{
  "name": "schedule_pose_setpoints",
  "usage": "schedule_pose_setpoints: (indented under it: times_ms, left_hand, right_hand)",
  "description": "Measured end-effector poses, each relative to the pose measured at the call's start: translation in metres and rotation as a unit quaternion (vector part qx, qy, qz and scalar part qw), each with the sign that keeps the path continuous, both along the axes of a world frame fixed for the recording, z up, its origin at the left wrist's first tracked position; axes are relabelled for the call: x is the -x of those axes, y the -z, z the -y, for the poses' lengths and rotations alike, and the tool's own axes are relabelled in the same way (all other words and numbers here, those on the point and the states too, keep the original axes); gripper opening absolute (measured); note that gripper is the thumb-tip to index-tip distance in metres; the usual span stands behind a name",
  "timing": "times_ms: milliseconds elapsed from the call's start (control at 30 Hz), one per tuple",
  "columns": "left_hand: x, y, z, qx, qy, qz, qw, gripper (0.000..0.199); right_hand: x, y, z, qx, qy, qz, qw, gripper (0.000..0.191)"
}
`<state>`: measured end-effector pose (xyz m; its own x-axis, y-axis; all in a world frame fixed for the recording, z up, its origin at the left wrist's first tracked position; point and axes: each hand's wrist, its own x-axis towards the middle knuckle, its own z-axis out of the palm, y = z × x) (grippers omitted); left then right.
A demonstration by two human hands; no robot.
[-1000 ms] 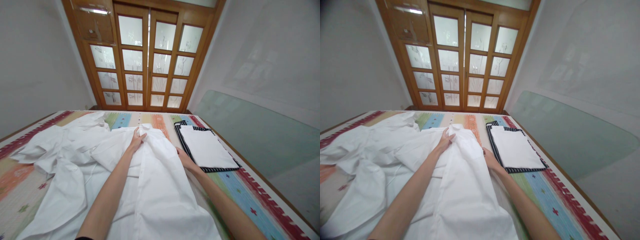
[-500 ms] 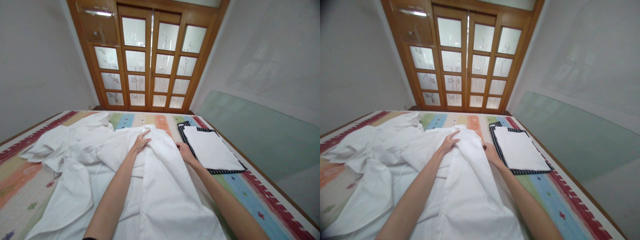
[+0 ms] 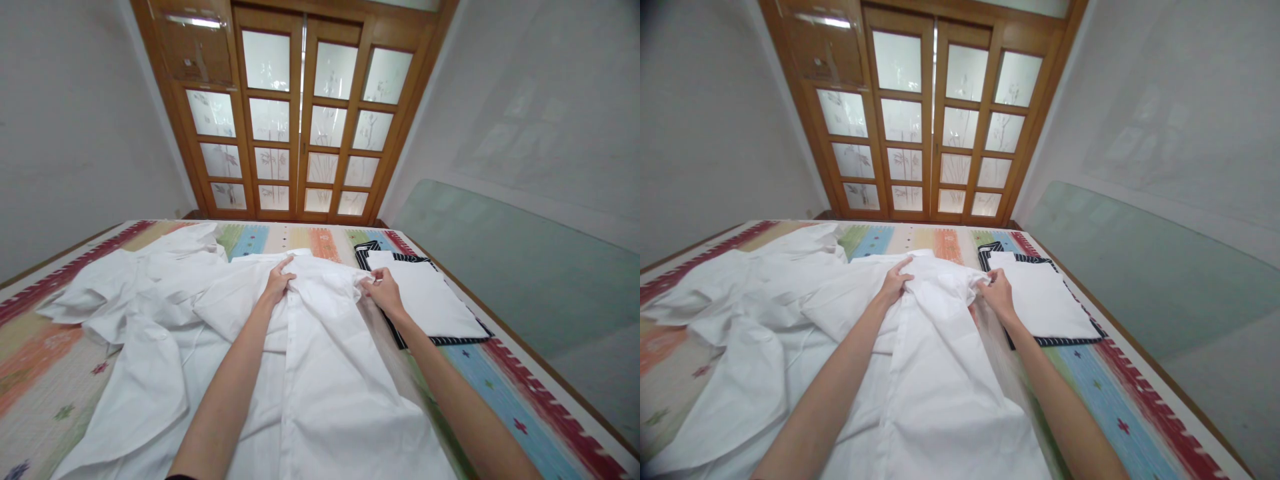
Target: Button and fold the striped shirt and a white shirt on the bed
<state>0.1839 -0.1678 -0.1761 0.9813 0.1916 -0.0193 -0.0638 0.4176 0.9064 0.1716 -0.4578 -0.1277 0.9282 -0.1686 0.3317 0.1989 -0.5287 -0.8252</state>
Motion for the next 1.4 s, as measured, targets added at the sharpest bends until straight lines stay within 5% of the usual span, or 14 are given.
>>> schedule_pose_setpoints:
  times_ms: [100,233,400,567,900,1200,1400]
  left_hand:
    - [-0.001,0.001,0.0,-0.001,-0.005,-0.005,1.0,0.079]
    - [-0.001,0.002,-0.001,-0.01,-0.009,-0.005,1.0,0.078]
    - [0.0,0.001,-0.001,-0.007,0.003,0.003,1.0,0.078]
    - [0.002,-0.003,-0.001,0.006,0.017,0.005,1.0,0.081]
    - [0.005,-0.011,-0.007,0.047,0.039,0.006,0.998,0.088]
    - [0.0,-0.007,-0.015,0.06,0.037,0.012,0.997,0.068]
    - [-0.005,0.0,-0.015,0.03,0.028,0.001,0.999,0.062]
  right_hand:
    - [0.016,0.008,-0.003,0.137,0.005,0.002,0.991,0.028]
    - [0.032,0.01,-0.007,0.203,0.045,0.03,0.978,0.024]
    - [0.037,0.015,-0.015,0.248,-0.114,-0.105,0.956,0.012]
    - [0.029,0.016,-0.019,0.249,-0.154,-0.06,0.954,0.009]
    - [0.026,-0.027,-0.016,0.01,-0.055,-0.044,0.997,0.013]
    - [0.004,-0.008,0.004,-0.14,-0.071,-0.087,0.984,0.041]
    - [0.015,-0.005,-0.009,-0.17,-0.096,-0.147,0.97,0.036]
